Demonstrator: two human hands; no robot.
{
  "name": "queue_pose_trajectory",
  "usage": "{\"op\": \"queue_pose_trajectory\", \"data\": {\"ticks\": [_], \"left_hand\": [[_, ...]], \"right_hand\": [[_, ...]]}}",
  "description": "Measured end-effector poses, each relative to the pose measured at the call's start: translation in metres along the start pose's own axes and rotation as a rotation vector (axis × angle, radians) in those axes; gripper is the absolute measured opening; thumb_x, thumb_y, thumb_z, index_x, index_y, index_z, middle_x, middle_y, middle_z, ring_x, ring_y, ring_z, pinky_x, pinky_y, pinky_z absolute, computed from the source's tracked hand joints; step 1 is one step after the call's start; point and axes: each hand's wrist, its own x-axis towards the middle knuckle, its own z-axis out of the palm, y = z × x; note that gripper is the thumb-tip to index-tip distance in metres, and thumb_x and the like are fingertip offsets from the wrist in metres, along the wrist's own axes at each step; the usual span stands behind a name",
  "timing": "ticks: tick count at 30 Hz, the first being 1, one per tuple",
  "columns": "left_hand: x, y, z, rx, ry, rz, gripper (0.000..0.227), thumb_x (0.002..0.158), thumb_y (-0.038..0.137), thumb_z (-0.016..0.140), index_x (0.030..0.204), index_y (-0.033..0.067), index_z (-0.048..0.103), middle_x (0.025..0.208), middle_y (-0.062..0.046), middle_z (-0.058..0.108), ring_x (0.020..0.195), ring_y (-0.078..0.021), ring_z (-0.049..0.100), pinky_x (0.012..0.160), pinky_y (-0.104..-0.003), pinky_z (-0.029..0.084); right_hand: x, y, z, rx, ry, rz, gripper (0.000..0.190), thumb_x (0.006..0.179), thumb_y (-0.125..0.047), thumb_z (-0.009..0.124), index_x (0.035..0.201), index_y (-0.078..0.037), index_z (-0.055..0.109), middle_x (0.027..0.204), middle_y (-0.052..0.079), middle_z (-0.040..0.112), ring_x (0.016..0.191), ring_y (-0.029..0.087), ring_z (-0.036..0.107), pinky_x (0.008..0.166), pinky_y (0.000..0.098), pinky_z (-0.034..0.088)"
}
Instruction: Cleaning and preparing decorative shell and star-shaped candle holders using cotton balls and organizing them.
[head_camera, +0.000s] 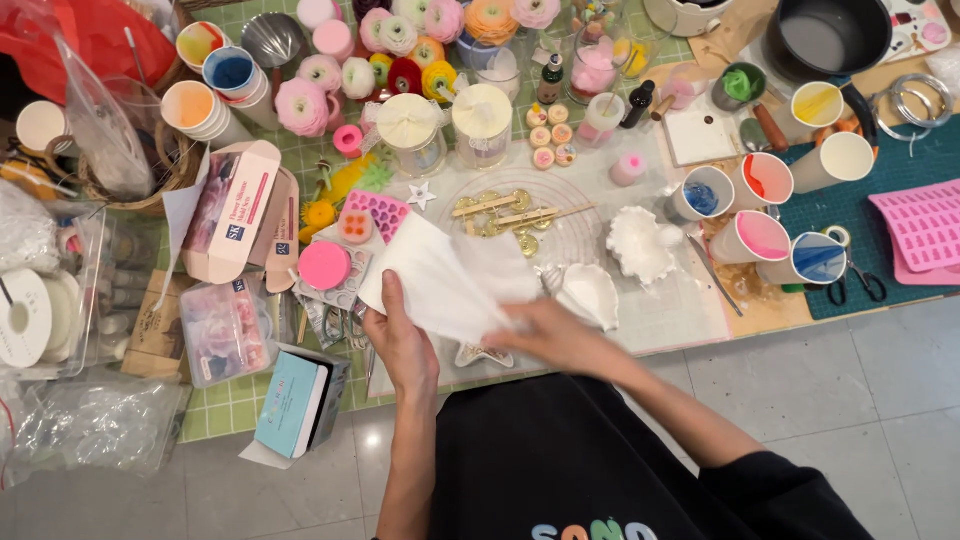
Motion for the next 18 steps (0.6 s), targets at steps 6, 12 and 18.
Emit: {"op": "queue_pose_trajectory", "data": {"ticks": [6, 12, 18], "left_hand": [[0.023, -0.007, -0.074, 0.315, 0.327, 0.094, 0.048, 0.108, 0.038, 0.062, 0.122, -0.0081, 0.062, 0.116, -0.013, 0.068, 0.096, -0.0119, 0.063, 0.085, -0.028, 0.054], [0.091, 0.139, -0.223, 0.573, 0.539, 0.581, 0.051, 0.096, 0.042, 0.077, 0.115, -0.0043, 0.068, 0.116, -0.009, 0.061, 0.102, -0.0231, 0.069, 0.088, -0.041, 0.061], [0.110, 0.167, -0.390, 1.778, 0.708, 0.440, 0.049, 0.084, 0.041, 0.092, 0.089, -0.0023, 0.069, 0.097, -0.021, 0.064, 0.094, -0.0436, 0.063, 0.088, -0.054, 0.050]], "right_hand": [[-0.004, -0.018, 0.014, -0.112, -0.327, 0.101, 0.037, 0.105, -0.033, 0.063, 0.087, -0.001, 0.066, 0.065, 0.010, 0.053, 0.059, 0.017, 0.044, 0.058, 0.0393, 0.043], [-0.055, 0.132, -0.003, 0.260, -0.133, 0.382, 0.032, 0.093, -0.035, 0.061, 0.109, -0.009, 0.073, 0.087, -0.005, 0.071, 0.080, 0.008, 0.068, 0.068, 0.0253, 0.057], [-0.058, 0.187, -0.055, 0.267, 0.024, 0.408, 0.036, 0.109, -0.030, 0.062, 0.119, 0.002, 0.075, 0.089, -0.001, 0.068, 0.079, 0.009, 0.055, 0.068, 0.0251, 0.043]]}}
